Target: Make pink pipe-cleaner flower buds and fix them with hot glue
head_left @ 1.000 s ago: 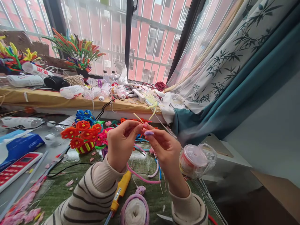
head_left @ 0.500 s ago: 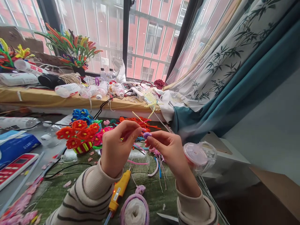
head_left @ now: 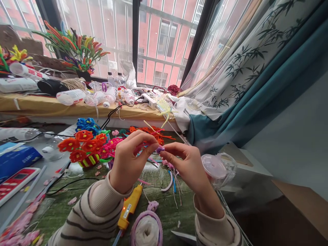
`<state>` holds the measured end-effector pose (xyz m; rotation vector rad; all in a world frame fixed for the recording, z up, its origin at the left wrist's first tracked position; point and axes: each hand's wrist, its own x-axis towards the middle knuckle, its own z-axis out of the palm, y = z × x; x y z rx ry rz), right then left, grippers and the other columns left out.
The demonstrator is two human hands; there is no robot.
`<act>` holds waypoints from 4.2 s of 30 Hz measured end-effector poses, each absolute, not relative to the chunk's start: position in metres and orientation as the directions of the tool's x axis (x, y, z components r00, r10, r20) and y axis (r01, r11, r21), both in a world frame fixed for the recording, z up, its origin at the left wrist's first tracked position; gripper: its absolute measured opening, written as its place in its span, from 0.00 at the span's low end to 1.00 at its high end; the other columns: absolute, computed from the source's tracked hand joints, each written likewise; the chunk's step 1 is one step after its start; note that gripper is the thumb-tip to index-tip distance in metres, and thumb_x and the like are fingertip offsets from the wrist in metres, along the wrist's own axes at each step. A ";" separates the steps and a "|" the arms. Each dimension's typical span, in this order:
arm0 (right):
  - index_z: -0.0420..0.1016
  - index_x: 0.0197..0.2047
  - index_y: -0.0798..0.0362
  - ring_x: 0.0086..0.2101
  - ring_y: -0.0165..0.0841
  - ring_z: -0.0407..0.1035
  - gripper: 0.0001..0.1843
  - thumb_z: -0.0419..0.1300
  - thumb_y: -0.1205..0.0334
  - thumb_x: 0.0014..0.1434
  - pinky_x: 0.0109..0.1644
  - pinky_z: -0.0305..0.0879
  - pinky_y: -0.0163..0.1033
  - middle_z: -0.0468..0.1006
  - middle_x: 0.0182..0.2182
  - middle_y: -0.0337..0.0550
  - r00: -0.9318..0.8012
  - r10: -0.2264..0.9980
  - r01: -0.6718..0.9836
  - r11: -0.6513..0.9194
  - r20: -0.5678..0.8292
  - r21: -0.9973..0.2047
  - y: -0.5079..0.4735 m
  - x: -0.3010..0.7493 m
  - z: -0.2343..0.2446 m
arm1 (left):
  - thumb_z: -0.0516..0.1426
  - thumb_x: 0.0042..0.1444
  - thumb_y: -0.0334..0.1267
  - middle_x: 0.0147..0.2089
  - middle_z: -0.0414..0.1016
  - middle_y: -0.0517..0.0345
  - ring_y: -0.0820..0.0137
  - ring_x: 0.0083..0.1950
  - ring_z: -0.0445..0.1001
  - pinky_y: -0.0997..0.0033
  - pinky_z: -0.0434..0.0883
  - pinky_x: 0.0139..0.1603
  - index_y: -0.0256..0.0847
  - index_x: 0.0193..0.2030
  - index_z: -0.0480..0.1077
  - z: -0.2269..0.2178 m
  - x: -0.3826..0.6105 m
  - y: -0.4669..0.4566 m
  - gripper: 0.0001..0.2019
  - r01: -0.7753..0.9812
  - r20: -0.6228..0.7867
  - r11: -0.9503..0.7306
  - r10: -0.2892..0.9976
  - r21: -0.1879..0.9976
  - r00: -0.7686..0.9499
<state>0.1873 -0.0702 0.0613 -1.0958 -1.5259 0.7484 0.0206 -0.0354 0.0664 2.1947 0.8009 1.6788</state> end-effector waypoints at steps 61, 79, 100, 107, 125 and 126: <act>0.80 0.30 0.54 0.24 0.30 0.70 0.14 0.69 0.50 0.53 0.28 0.64 0.33 0.78 0.23 0.41 0.008 0.940 0.243 0.329 0.341 -0.913 -0.075 0.188 0.066 | 0.62 0.56 0.29 0.34 0.77 0.59 0.72 0.34 0.74 0.73 0.70 0.36 0.40 0.35 0.75 0.060 0.029 -0.042 0.03 0.412 0.853 -0.802 0.512 0.432 0.102; 0.80 0.31 0.54 0.24 0.32 0.73 0.16 0.69 0.48 0.52 0.27 0.69 0.35 0.79 0.23 0.42 0.017 0.951 0.158 0.303 0.310 -0.940 -0.072 0.189 0.064 | 0.58 0.60 0.32 0.31 0.76 0.57 0.71 0.32 0.73 0.72 0.69 0.33 0.38 0.33 0.74 0.067 0.022 -0.033 0.05 0.260 0.711 -0.754 0.657 0.604 0.252; 0.77 0.40 0.51 0.28 0.32 0.77 0.13 0.70 0.55 0.53 0.32 0.76 0.36 0.81 0.30 0.40 0.044 0.924 0.019 0.380 0.381 -0.925 -0.069 0.185 0.060 | 0.58 0.59 0.31 0.32 0.78 0.58 0.72 0.32 0.75 0.73 0.70 0.34 0.40 0.33 0.75 0.068 0.024 -0.037 0.05 0.296 0.759 -0.772 0.624 0.562 0.185; 0.78 0.37 0.51 0.29 0.34 0.78 0.12 0.69 0.54 0.54 0.33 0.77 0.37 0.82 0.31 0.42 0.060 0.908 0.062 0.410 0.414 -0.910 -0.069 0.184 0.060 | 0.58 0.59 0.32 0.31 0.78 0.58 0.71 0.31 0.75 0.73 0.71 0.33 0.39 0.33 0.75 0.070 0.023 -0.037 0.05 0.306 0.753 -0.769 0.628 0.561 0.196; 0.79 0.39 0.50 0.36 0.34 0.78 0.04 0.64 0.64 0.59 0.43 0.76 0.38 0.83 0.36 0.41 0.136 0.789 0.282 0.549 0.599 -0.787 -0.070 0.184 0.058 | 0.60 0.59 0.36 0.32 0.79 0.58 0.72 0.30 0.72 0.73 0.69 0.33 0.39 0.34 0.75 0.068 0.021 -0.031 0.04 0.353 0.734 -0.753 0.643 0.556 0.217; 0.79 0.39 0.50 0.36 0.34 0.78 0.04 0.64 0.65 0.59 0.43 0.76 0.38 0.83 0.36 0.41 0.143 0.783 0.284 0.553 0.605 -0.783 -0.071 0.184 0.058 | 0.60 0.59 0.36 0.31 0.79 0.58 0.72 0.30 0.72 0.73 0.69 0.32 0.39 0.34 0.75 0.068 0.021 -0.031 0.04 0.355 0.738 -0.756 0.638 0.549 0.218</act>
